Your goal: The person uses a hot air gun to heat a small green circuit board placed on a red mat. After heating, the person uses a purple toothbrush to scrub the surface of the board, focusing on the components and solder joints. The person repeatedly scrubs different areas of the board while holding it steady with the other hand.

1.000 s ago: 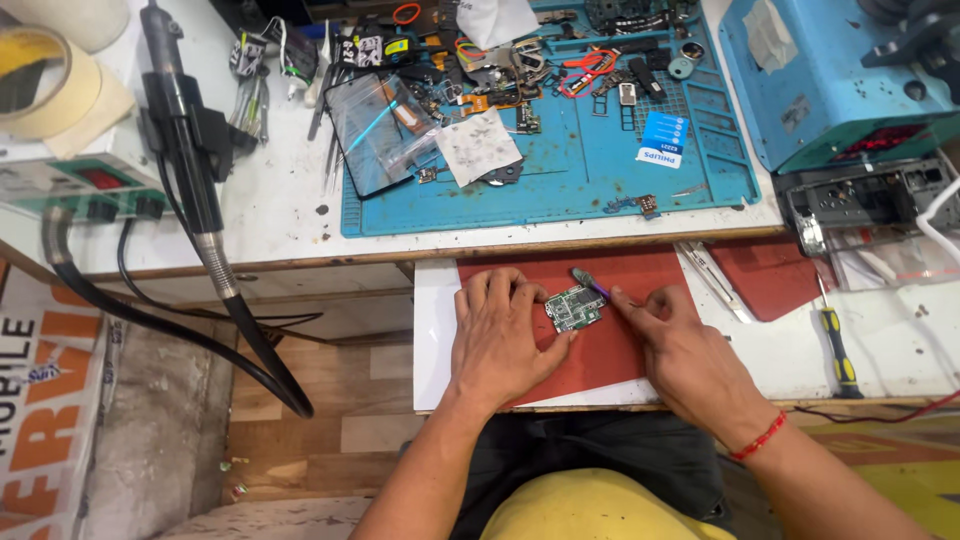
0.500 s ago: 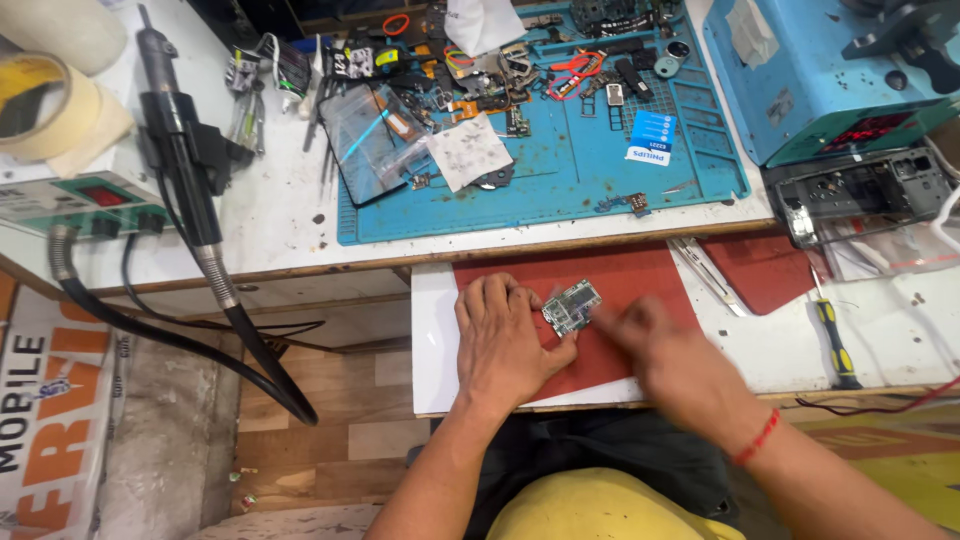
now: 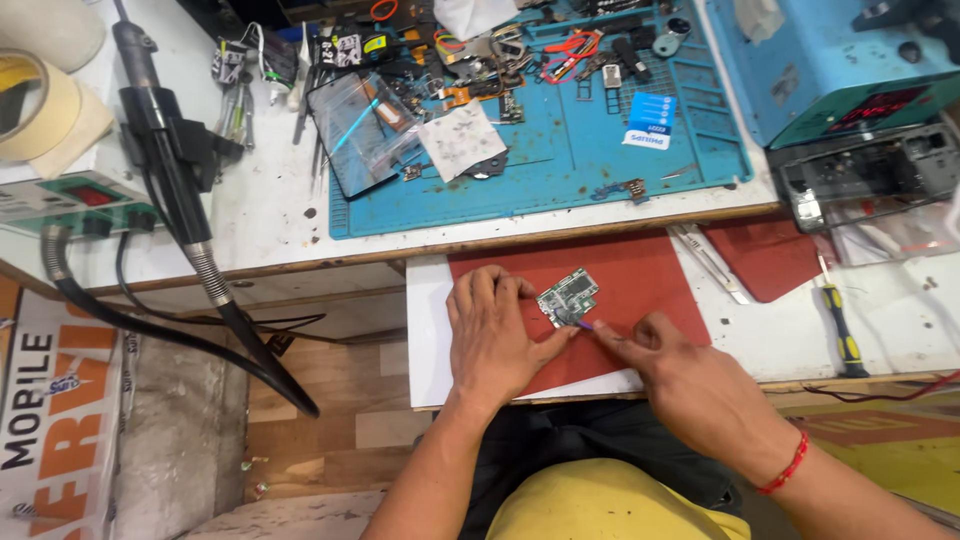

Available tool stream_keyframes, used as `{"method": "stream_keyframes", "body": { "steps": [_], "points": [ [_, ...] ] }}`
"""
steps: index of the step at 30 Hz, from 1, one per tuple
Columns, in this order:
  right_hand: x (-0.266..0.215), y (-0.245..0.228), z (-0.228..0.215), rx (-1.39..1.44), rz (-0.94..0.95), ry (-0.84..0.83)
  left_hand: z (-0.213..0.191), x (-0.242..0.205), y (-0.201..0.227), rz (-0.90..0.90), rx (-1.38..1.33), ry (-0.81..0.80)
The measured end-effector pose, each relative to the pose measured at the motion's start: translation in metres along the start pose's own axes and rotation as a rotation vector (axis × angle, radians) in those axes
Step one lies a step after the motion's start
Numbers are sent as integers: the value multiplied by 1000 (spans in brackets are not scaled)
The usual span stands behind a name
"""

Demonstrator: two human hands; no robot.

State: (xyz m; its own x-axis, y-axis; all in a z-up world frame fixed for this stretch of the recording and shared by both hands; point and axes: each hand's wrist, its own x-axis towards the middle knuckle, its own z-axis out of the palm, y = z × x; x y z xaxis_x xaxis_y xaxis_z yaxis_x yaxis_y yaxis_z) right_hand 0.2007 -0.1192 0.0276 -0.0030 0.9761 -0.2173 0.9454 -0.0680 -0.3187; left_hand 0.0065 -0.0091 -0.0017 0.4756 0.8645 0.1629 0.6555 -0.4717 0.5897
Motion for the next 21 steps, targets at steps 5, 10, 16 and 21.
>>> {"method": "stream_keyframes", "body": {
  "steps": [5,10,16,21],
  "points": [
    [30,-10,12,-14,-46,55,1,3,-1,-22,-19,11],
    [12,14,-1,-75,170,13,1,1,-1,-34,-32,-1],
    [14,20,5,14,-106,206,2,-1,-8,141,0,110],
    [19,18,1,-103,-95,55,8,-5,-14,121,-50,123]
  ]
}}
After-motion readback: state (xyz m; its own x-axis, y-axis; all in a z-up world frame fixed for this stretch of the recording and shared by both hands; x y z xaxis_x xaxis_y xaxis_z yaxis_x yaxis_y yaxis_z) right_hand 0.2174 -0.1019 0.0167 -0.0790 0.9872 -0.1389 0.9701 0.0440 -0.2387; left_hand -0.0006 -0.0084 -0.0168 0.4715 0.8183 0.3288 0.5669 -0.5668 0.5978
